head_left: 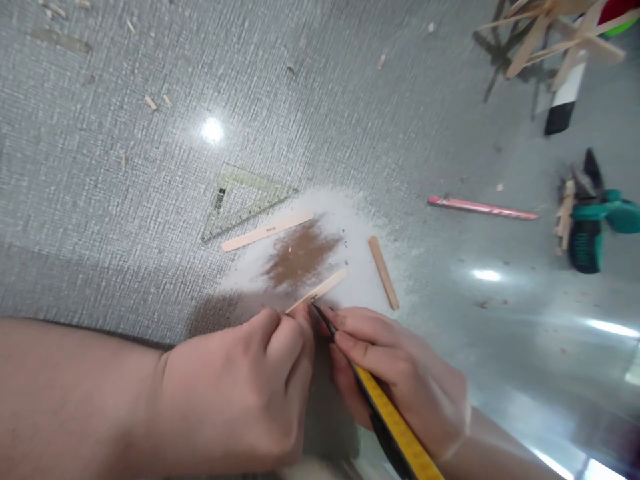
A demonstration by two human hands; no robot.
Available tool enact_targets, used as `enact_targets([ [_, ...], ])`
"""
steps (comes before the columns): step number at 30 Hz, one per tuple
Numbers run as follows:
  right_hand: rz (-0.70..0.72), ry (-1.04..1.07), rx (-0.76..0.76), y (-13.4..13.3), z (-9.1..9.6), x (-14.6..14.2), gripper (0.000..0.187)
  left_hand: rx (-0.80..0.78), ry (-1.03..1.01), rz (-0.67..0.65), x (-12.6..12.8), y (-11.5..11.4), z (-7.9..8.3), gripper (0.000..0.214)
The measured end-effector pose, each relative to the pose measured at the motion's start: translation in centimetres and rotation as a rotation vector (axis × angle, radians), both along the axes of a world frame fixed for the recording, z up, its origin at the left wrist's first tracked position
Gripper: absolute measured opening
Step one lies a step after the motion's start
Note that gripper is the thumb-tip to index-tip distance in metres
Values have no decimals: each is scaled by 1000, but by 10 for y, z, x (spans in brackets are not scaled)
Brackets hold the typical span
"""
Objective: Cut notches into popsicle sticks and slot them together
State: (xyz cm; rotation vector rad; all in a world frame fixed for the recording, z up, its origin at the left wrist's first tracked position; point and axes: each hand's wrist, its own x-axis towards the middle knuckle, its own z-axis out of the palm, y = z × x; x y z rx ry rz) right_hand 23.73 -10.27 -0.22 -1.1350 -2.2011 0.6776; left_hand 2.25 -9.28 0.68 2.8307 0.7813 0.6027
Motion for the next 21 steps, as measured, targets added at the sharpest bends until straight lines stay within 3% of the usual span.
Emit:
enact_targets([
  [5, -1, 3, 11, 2, 1, 1, 27, 0, 9, -4, 1, 0, 0, 24],
  [11, 96, 17, -39, 16, 4, 4, 37, 8, 3, -7, -2, 0, -2, 25],
  [21, 90, 22, -21, 13, 4, 8, 32, -9, -22, -12, -1, 0, -2, 24],
])
